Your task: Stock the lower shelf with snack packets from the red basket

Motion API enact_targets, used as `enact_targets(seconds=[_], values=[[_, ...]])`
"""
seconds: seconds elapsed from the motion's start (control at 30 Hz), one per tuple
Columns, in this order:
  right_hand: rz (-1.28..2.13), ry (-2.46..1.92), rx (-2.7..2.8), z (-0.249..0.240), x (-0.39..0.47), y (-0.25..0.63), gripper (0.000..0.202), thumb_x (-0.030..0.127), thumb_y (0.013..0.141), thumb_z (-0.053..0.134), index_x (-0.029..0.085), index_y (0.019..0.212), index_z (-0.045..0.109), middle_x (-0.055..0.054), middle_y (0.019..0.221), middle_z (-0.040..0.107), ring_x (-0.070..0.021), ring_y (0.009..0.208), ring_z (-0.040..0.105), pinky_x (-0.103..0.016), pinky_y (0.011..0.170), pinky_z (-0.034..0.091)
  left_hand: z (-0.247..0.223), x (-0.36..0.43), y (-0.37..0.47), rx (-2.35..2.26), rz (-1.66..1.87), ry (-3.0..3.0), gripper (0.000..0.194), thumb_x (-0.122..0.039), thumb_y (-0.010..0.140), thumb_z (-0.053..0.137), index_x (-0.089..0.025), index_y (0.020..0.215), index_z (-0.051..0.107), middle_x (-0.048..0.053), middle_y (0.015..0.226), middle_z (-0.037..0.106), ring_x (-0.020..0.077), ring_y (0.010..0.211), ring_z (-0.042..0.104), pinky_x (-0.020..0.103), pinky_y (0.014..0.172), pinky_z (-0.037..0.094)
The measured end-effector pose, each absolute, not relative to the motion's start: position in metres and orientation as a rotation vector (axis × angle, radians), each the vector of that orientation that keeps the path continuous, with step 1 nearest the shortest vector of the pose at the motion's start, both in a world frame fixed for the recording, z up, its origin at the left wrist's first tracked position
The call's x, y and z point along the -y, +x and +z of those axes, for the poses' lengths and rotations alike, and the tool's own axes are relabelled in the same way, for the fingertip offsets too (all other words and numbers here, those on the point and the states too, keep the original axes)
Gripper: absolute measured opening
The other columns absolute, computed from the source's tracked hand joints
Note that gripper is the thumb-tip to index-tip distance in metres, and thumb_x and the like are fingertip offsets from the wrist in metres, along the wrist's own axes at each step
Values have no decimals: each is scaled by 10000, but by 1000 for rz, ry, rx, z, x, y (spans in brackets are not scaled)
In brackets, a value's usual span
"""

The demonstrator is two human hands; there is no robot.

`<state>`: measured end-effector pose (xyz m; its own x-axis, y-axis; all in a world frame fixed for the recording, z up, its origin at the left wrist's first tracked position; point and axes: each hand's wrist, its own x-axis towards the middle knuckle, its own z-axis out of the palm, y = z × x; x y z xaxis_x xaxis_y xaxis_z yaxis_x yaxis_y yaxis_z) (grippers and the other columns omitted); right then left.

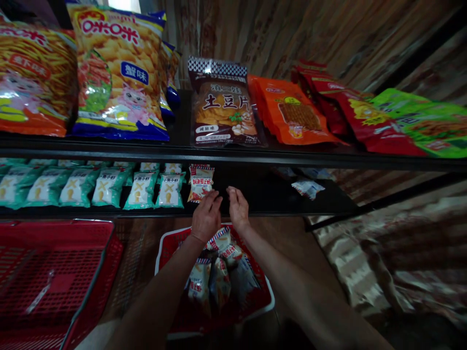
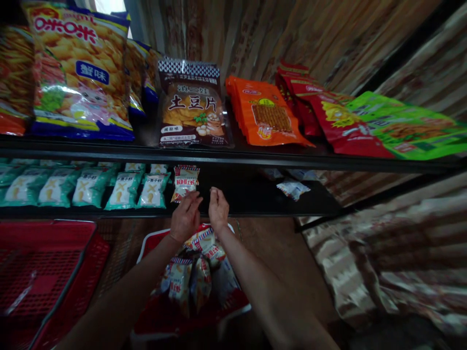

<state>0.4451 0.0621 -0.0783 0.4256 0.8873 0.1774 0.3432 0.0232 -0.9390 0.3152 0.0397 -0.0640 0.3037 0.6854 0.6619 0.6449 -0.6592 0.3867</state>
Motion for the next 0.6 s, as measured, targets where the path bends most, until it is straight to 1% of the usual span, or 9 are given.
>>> enact_targets(seconds=[0.07, 0.13, 0.23, 0.33, 0.4, 0.5, 0.6], values=[[601, -1549, 1092, -73, -35, 446, 450, 514, 894, 365, 185, 1082, 608, -99, 1115, 675, -195, 1036, 619, -365, 956, 446, -60, -28, 320, -1198, 1171, 2545, 312, -82, 836, 423, -139, 1073, 617, 118, 1147, 634, 219, 1128, 562, 375, 978, 489], [599, -1571, 1105, -72, -9, 448, 421, 486, 897, 375, 182, 1062, 615, -97, 1088, 683, -197, 1018, 624, -368, 944, 454, -59, -15, 326, -1153, 975, 2581, 259, -101, 844, 435, -139, 1000, 638, 101, 1054, 662, 207, 1010, 605, 345, 900, 528], [603, -1650, 1174, -79, 24, 453, 381, 436, 903, 368, 191, 1044, 624, -86, 1051, 693, -197, 990, 634, -368, 932, 463, -64, 2, 333, -1120, 639, 2600, 247, -116, 861, 429, -145, 992, 636, 93, 1052, 664, 201, 978, 618, 330, 852, 539], [607, -1790, 1285, -91, 48, 462, 321, 337, 885, 393, 199, 1046, 633, -77, 1038, 696, -197, 968, 647, -357, 921, 475, -73, 16, 339, -1093, 322, 2569, 290, -95, 847, 428, -155, 1055, 621, 96, 1120, 648, 195, 1000, 621, 324, 862, 530], [631, -1887, 1376, -97, 60, 470, 313, 250, 864, 402, 193, 1064, 637, -81, 1052, 698, -194, 984, 649, -338, 939, 469, -80, 22, 344, -1096, 204, 2523, 335, -90, 838, 429, -174, 1107, 611, 94, 1183, 629, 194, 1057, 602, 321, 916, 503], [686, -2012, 1520, -102, 75, 482, 352, 170, 839, 419, 176, 1114, 639, -96, 1111, 687, -196, 1055, 631, -317, 984, 444, -92, 31, 353, -1196, 183, 2435, 373, -141, 861, 420, -173, 1195, 583, 109, 1296, 573, 206, 1207, 519, 334, 1044, 414], [746, -2077, 1642, -106, 89, 494, 414, 135, 818, 445, 162, 1197, 612, -106, 1184, 660, -205, 1125, 600, -314, 1013, 426, -105, 41, 361, -1341, 149, 2336, 431, -220, 886, 410, -120, 1291, 519, 145, 1372, 510, 229, 1304, 437, 354, 1107, 339]])
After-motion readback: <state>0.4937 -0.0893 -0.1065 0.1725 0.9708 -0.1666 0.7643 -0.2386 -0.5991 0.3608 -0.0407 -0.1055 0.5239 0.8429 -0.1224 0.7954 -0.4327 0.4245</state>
